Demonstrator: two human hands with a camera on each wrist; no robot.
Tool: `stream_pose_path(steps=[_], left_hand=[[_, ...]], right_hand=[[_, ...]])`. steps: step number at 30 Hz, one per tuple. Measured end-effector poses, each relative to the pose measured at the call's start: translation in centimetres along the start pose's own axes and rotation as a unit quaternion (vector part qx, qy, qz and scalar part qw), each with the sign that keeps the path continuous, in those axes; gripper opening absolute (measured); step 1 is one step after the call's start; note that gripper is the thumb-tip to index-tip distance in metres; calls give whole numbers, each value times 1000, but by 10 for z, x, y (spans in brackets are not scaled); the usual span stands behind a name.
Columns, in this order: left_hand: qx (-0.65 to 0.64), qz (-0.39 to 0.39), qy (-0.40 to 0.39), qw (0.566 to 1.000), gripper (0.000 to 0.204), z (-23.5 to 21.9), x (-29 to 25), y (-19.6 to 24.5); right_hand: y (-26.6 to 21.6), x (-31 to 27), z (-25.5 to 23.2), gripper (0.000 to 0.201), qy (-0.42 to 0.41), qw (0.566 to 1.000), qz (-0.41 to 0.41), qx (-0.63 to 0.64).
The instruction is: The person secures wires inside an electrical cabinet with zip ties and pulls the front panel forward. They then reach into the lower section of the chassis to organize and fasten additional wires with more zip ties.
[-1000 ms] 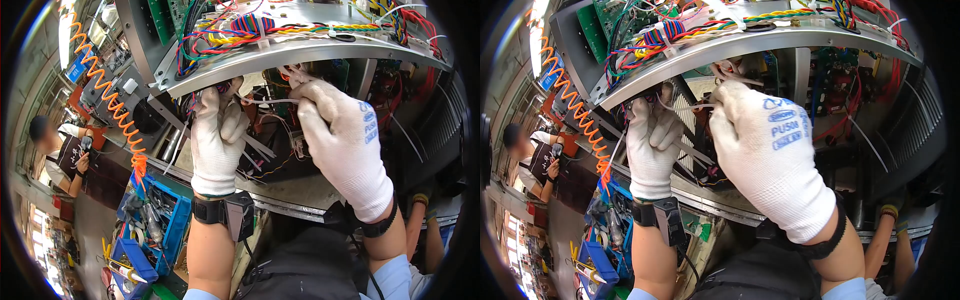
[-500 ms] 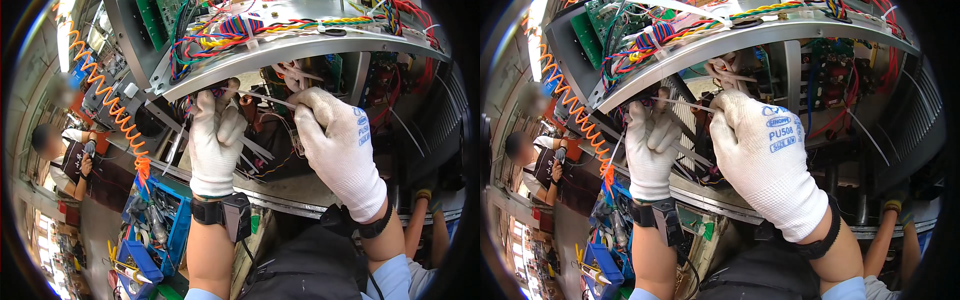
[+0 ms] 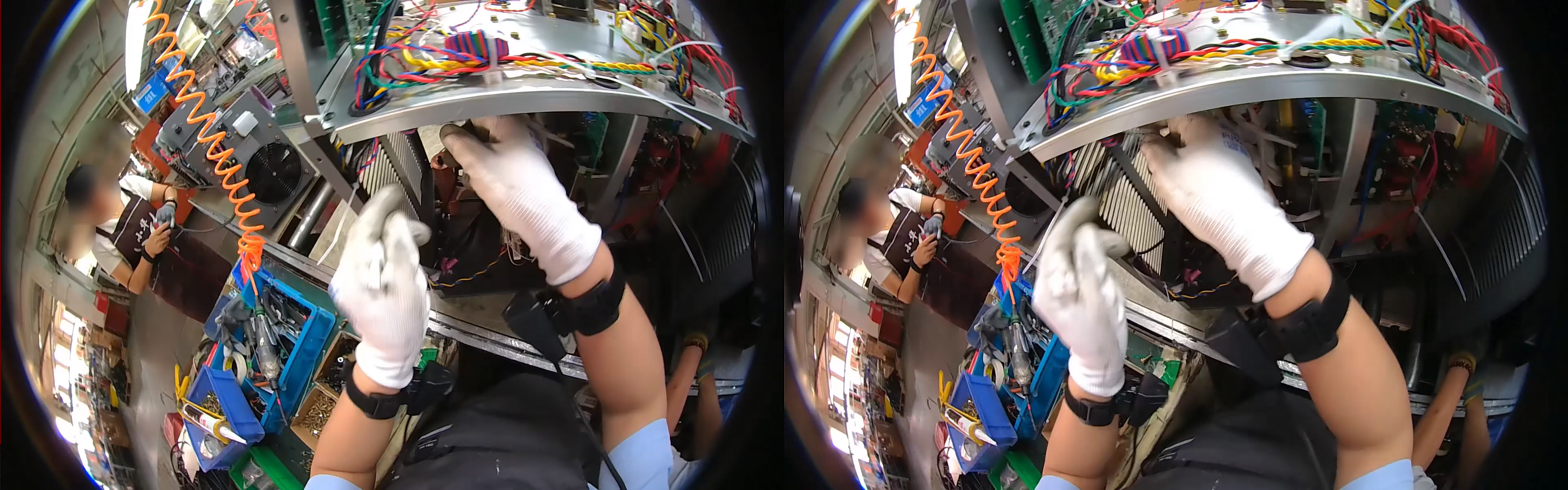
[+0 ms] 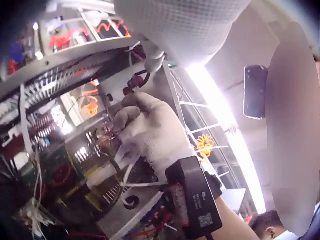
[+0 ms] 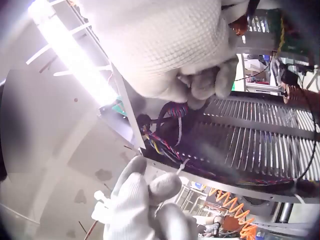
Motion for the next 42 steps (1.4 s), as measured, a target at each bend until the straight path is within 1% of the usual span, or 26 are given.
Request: stream_pose_path(steps=[1, 2, 3, 5, 6, 7, 10, 11, 13, 14, 16, 17, 19, 20, 21, 23, 24, 25, 27, 29, 33, 34, 35, 39, 40, 42], left_hand=[[76, 116, 49, 989, 31, -4, -3, 2], [83, 140, 40, 986, 33, -8, -3, 9], [147, 146, 50, 977, 39, -13, 4, 11], [269, 134, 67, 952, 46, -15, 16, 17], [309, 120, 57, 942, 52, -16, 18, 18], [354, 127, 71, 924, 54, -13, 17, 20], [345, 17, 27, 938, 49, -9, 15, 24], [344, 16, 30, 938, 49, -8, 19, 18], [237, 125, 49, 962, 46, -3, 27, 16], [161, 62, 35, 984, 44, -1, 27, 22], [120, 15, 9, 993, 42, -3, 27, 29], [79, -31, -16, 996, 40, -3, 27, 30], [27, -37, 6, 999, 35, -1, 30, 28], [36, -59, 2, 998, 34, -4, 31, 32], [45, -81, -1, 996, 33, -5, 31, 34], [35, -90, -6, 995, 32, -5, 33, 35], [27, -98, -13, 995, 31, -6, 34, 34], [26, -100, -11, 995, 31, -7, 34, 33], [9, -118, -28, 993, 29, -9, 33, 28], [-20, -95, -40, 994, 29, -11, 33, 25], [88, -57, -42, 994, 33, -19, 25, 36], [181, -3, -14, 983, 34, -22, 26, 35], [273, 51, 11, 961, 34, -25, 26, 36], [367, 3, -10, 930, 37, -22, 25, 39], [355, -28, -19, 934, 37, -20, 26, 44], [374, -4, -12, 927, 36, -20, 28, 45]], right_hand=[[-2, 4, 2, 29, -6, 1000, -6, 2], [-4, 7, -2, 25, -55, 997, -4, 55], [-4, 8, 0, 23, -94, 957, 128, 241], [-7, 18, 2, 13, -150, 940, 135, 277], [16, 21, 12, 16, -166, 896, 118, 395], [4, 27, 10, 23, -189, 877, 118, 425], [5, 30, 1, 23, -250, 900, 81, 349], [2, 27, -3, 21, -251, 902, 48, 347], [-5, 21, -7, 20, -254, 904, 17, 344], [-9, 18, -9, 19, -243, 912, 53, 327], [-21, 15, -13, 19, -193, 921, 145, 306], [-24, 14, -11, 19, -193, 921, 146, 306], [-26, 14, -9, 22, -176, 948, 133, 228], [-21, 12, -5, 21, -172, 921, 154, 313], [-15, 8, 3, 21, -173, 921, 155, 312], [-5, 2, 19, 17, -107, 834, 117, 529], [-1, 3, 24, 8, -99, 805, 152, 565], [7, 0, 38, 8, -101, 804, 154, 565], [15, -4, 59, 16, 27, 929, -68, 361], [11, -6, 58, 17, 19, 912, -31, 409], [-5, -8, 46, 23, -6, 813, 100, 573], [-7, -8, 43, 25, -8, 782, 131, 609], [-9, -7, 40, 25, -2, 785, 131, 606], [-14, -9, 40, 28, -15, 781, 127, 611], [-16, -8, 41, 28, 1, 775, 154, 613], [-18, -6, 41, 27, 23, 773, 200, 602]])
Point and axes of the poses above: each hand's wrist, its own x-axis towards the middle knuckle, its own z-axis out of the palm, y = z × x, the point moved 2 cm from there along x, towards the middle knuckle, and after that the axes turned 15 degrees about -z, right-handed, at the moved point
